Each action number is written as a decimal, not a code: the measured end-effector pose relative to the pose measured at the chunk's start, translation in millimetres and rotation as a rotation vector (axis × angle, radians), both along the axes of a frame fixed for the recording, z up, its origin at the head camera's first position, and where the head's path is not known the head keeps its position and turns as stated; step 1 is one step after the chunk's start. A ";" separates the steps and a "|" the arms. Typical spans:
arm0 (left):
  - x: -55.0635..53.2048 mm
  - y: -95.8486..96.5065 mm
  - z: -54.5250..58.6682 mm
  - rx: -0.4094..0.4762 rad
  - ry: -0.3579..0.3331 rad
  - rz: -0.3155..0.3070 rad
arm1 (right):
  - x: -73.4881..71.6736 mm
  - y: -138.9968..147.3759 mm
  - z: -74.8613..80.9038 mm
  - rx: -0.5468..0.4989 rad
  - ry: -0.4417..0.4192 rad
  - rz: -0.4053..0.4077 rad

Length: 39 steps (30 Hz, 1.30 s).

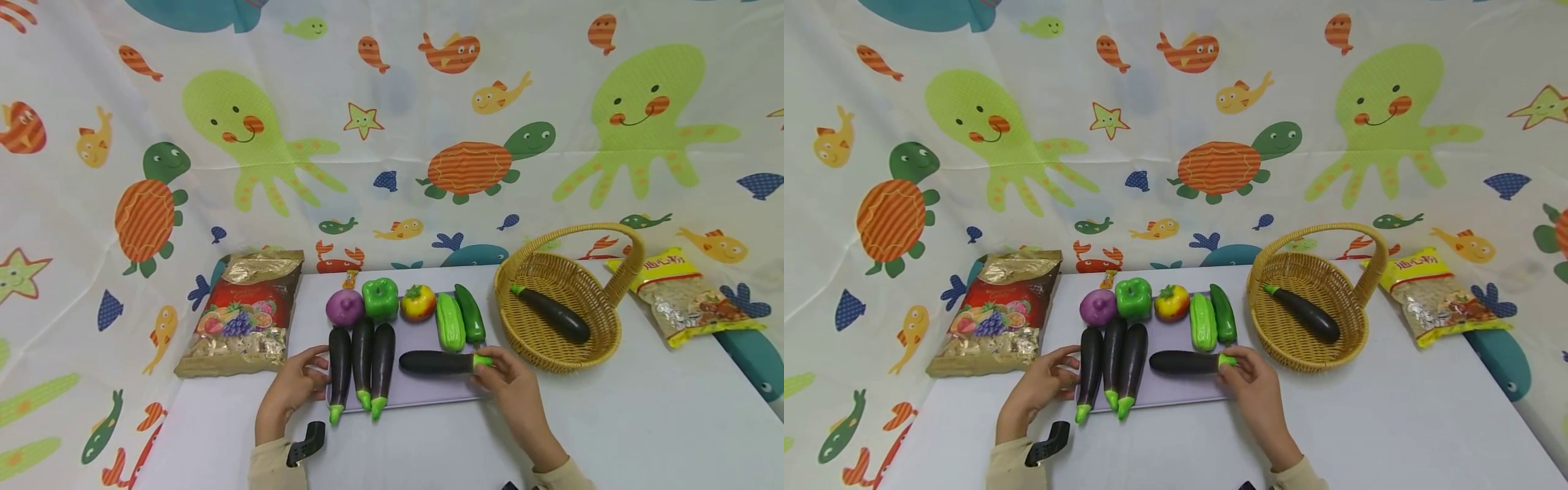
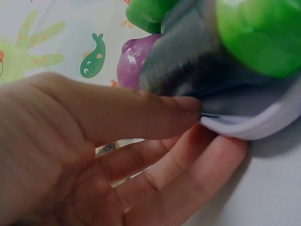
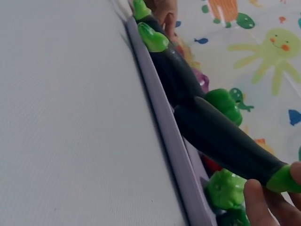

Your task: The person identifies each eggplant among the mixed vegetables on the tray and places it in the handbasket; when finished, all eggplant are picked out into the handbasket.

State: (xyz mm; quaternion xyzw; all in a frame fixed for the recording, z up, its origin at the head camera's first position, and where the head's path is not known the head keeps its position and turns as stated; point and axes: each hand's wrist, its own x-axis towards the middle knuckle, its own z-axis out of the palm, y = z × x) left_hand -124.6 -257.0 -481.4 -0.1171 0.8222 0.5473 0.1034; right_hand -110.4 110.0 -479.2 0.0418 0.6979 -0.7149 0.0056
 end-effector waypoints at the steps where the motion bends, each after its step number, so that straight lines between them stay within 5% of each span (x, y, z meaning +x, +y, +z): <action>1: 0.0 0.0 0.1 0.000 0.002 0.000 | -0.2 0.6 -0.6 -0.013 0.002 0.000; 22: -1.3 -0.3 -0.4 0.002 0.001 -0.002 | 0.1 6.3 2.2 -0.261 0.087 -0.005; 32: -0.5 1.0 2.9 0.011 0.000 -0.001 | 0.6 9.4 11.0 -0.236 0.099 -0.005; 39: -0.2 1.6 4.8 0.009 0.002 0.000 | 6.6 26.3 30.9 -0.212 0.146 0.060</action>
